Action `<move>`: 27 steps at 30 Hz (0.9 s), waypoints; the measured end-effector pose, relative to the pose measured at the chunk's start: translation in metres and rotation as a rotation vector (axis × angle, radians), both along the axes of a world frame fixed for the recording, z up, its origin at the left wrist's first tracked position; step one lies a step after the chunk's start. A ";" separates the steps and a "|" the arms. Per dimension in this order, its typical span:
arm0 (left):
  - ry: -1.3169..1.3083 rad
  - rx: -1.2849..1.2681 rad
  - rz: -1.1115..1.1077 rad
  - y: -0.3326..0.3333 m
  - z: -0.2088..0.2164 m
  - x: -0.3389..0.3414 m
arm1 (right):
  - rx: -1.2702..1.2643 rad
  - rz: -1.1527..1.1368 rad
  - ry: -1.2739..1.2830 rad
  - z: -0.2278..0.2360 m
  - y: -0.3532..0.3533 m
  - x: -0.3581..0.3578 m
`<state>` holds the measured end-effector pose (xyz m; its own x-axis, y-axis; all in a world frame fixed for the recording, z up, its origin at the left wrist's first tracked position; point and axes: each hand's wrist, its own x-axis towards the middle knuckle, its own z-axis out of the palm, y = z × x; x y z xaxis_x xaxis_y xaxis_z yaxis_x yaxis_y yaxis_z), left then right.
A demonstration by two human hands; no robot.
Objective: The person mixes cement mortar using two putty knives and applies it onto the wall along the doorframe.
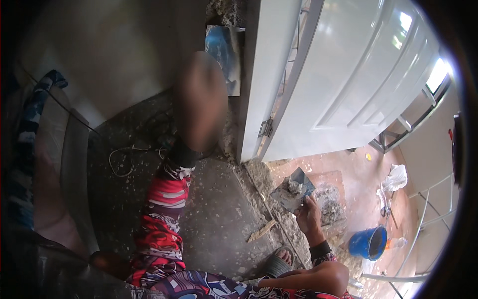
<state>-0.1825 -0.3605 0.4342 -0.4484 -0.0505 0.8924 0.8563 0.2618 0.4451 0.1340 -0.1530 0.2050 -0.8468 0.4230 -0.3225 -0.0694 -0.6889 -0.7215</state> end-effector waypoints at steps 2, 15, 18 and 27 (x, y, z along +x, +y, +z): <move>0.106 -0.032 0.098 0.006 0.001 -0.002 | 0.001 0.016 0.013 -0.013 0.012 0.007; 0.178 0.031 0.113 0.009 0.010 0.004 | 0.022 -0.018 -0.053 -0.014 0.016 0.012; 0.365 -0.179 0.221 0.005 0.010 0.007 | -0.009 -0.036 -0.079 -0.006 0.007 0.004; 0.387 -0.164 -0.016 0.011 0.004 0.014 | -0.019 -0.028 -0.057 -0.003 0.005 0.001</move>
